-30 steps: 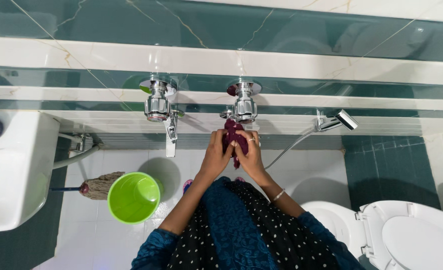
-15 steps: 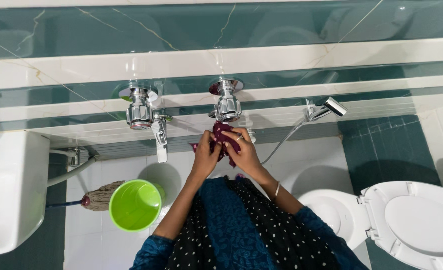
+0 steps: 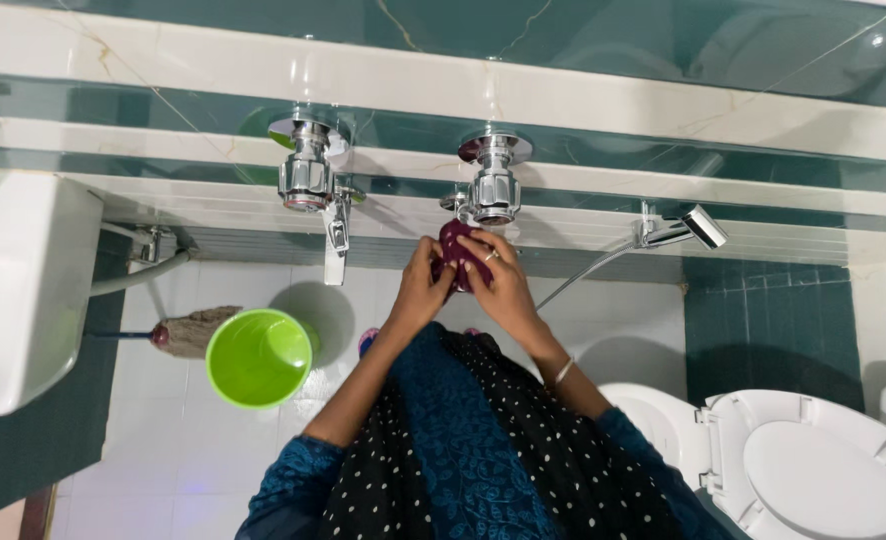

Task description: The person wipes the chrome fixtures and faucets on a bathroom wall with a cloth, handling the cloth to rub different parts of the metal surfaces.

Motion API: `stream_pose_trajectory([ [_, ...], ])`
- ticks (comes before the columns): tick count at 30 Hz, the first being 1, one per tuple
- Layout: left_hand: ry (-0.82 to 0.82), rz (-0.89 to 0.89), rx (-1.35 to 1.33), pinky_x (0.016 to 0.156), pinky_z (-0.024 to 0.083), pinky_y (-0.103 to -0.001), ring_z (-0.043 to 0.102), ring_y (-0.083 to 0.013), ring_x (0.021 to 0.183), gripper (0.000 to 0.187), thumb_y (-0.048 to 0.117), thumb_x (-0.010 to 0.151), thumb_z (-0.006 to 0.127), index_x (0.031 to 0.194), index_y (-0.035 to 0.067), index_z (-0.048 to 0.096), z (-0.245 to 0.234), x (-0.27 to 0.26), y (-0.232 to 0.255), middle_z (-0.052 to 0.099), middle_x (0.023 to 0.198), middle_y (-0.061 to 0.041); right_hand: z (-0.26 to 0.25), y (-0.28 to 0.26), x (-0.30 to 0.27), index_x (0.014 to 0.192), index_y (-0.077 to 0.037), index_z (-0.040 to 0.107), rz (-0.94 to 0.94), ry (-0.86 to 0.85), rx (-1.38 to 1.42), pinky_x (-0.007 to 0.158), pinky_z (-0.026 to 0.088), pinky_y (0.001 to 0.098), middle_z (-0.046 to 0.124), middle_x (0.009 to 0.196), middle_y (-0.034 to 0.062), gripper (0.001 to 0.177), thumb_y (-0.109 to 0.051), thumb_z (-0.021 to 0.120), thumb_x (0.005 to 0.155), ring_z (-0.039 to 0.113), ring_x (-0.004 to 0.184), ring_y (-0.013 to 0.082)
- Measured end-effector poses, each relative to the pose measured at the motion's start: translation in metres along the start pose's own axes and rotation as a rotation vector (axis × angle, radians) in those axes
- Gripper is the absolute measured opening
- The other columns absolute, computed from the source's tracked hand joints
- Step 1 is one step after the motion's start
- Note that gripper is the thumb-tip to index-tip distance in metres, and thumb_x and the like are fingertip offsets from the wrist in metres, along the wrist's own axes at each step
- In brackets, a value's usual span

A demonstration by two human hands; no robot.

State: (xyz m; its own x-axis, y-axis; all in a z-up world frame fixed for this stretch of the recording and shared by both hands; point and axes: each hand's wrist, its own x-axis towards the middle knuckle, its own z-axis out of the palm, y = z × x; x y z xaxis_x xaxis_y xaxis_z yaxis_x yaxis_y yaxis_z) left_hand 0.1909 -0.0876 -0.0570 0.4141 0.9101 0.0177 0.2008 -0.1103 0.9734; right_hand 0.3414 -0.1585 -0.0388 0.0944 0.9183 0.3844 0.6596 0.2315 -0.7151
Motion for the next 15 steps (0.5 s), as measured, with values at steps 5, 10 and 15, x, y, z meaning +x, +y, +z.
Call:
stream_pose_trajectory([
  [5, 0.212, 0.350, 0.157, 0.087, 0.048, -0.047, 0.060, -0.0436, 0.101, 0.032, 0.002, 0.092, 0.062, 0.122, 0.000, 0.051, -0.003, 0.030, 0.014, 0.059, 0.109, -0.024, 0.014, 0.035, 0.058, 0.130, -0.012, 0.070, 0.322, -0.004, -0.086, 0.106, 0.051, 0.0420, 0.067, 0.126, 0.0119, 0.026, -0.015, 0.071, 0.103, 0.063, 0.122, 0.0318],
  [10, -0.200, -0.220, -0.035, 0.073, 0.052, -0.035, 0.068, -0.0248, 0.084, 0.023, 0.017, 0.099, 0.065, 0.111, 0.008, 0.049, -0.011, 0.003, 0.021, 0.065, 0.094, -0.011, -0.010, -0.014, 0.015, 0.133, -0.005, 0.068, 0.001, -0.008, -0.046, 0.099, 0.052, 0.0434, 0.061, 0.126, 0.0190, 0.045, 0.000, 0.068, 0.088, 0.062, 0.117, 0.0367],
  [15, -0.325, 0.021, -0.022, 0.077, 0.053, -0.036, 0.063, -0.0246, 0.095, 0.025, 0.013, 0.093, 0.073, 0.107, 0.003, 0.054, -0.061, -0.018, 0.100, 0.063, 0.101, -0.013, -0.074, -0.064, 0.020, 0.130, -0.008, 0.068, 0.062, -0.033, 0.252, 0.091, 0.064, 0.0346, 0.061, 0.127, 0.0132, 0.036, -0.005, 0.066, 0.094, 0.069, 0.109, 0.0228],
])
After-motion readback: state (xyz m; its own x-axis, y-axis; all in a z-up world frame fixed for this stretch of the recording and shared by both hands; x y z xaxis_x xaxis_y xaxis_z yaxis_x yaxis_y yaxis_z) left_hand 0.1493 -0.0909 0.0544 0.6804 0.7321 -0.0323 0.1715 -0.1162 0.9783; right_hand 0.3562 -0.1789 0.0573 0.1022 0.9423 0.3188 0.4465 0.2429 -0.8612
